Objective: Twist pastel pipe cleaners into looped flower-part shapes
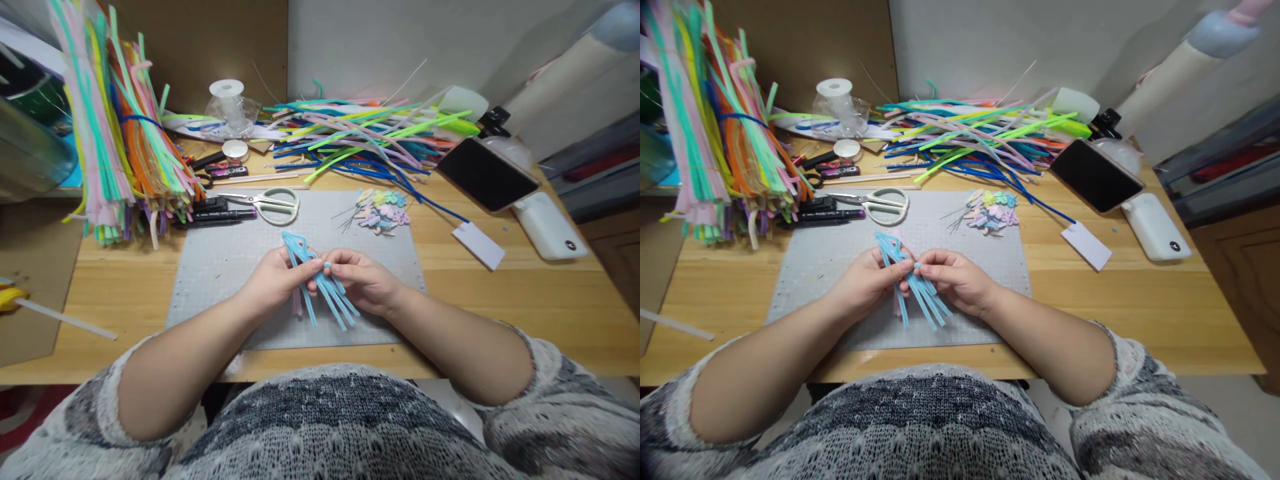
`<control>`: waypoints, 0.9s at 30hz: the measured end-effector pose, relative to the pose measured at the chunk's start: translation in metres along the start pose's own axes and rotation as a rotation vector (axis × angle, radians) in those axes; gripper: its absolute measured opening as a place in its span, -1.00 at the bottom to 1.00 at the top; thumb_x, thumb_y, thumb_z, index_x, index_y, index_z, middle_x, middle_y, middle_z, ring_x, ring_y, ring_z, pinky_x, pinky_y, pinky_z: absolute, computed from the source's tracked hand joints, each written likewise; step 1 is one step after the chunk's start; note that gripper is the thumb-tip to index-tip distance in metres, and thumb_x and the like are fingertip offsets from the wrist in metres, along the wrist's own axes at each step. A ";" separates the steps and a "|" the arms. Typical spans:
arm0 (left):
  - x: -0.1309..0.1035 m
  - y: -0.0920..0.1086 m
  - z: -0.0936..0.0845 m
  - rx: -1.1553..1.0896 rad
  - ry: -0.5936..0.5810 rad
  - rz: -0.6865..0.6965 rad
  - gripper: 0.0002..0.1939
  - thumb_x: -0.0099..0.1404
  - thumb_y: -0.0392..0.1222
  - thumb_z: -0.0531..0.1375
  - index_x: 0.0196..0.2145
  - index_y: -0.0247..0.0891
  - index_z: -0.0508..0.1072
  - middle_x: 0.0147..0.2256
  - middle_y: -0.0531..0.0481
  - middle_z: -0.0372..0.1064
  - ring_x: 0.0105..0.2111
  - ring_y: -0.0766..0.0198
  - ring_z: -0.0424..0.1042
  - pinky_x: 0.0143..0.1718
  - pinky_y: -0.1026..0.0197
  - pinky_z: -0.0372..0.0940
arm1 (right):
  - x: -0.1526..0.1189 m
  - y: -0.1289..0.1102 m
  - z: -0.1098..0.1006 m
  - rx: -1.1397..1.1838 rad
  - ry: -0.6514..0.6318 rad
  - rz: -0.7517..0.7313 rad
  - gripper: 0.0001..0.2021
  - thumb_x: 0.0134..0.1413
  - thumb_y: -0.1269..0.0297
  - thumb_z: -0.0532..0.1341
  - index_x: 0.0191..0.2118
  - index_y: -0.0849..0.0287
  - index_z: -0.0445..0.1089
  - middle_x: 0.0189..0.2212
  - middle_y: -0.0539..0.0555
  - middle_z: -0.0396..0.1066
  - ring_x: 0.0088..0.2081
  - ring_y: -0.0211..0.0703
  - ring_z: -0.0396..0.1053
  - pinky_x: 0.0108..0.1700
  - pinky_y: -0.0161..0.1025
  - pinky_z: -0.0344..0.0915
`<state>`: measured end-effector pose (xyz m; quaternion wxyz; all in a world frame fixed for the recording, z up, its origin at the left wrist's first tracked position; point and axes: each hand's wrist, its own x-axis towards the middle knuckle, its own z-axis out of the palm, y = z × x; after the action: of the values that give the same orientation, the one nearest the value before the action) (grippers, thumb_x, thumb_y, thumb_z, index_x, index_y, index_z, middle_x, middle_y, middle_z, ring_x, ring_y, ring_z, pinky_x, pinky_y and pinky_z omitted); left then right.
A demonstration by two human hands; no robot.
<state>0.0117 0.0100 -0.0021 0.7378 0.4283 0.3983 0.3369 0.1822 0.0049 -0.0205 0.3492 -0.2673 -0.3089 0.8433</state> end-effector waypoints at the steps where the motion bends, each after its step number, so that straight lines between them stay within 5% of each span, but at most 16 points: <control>1: 0.000 0.000 0.000 0.021 0.011 0.001 -0.81 0.15 -0.14 0.25 -0.42 -0.34 0.38 -0.64 0.13 0.30 -0.64 0.44 0.30 -0.55 0.34 0.24 | 0.000 0.000 0.000 -0.013 0.007 0.014 -0.80 -0.06 0.19 0.34 -0.41 0.20 0.39 -0.45 0.05 0.49 -0.38 -0.22 0.45 -0.21 -0.23 0.32; 10: 0.002 -0.002 0.003 -0.034 0.110 0.052 -0.78 0.09 -0.18 0.30 -0.38 -0.33 0.36 -0.51 0.09 0.36 -0.56 0.43 0.33 -0.46 0.31 0.30 | 0.000 0.001 0.003 -0.250 0.238 -0.065 -0.79 -0.01 0.16 0.27 -0.46 0.19 0.33 -0.56 -0.03 0.39 -0.52 -0.31 0.30 -0.48 -0.36 0.10; 27: 0.002 -0.002 0.003 -0.031 0.118 0.001 -0.81 0.07 -0.23 0.30 -0.39 -0.35 0.37 -0.54 0.09 0.36 -0.58 0.44 0.31 -0.48 0.32 0.26 | 0.002 0.001 0.006 -0.146 0.180 0.044 -0.78 -0.02 0.15 0.27 -0.46 0.21 0.32 -0.51 0.04 0.43 -0.47 -0.27 0.33 -0.49 -0.36 0.05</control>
<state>0.0157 0.0100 -0.0036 0.7195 0.3966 0.4357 0.3678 0.1769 0.0038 -0.0173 0.3366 -0.3732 -0.3311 0.7986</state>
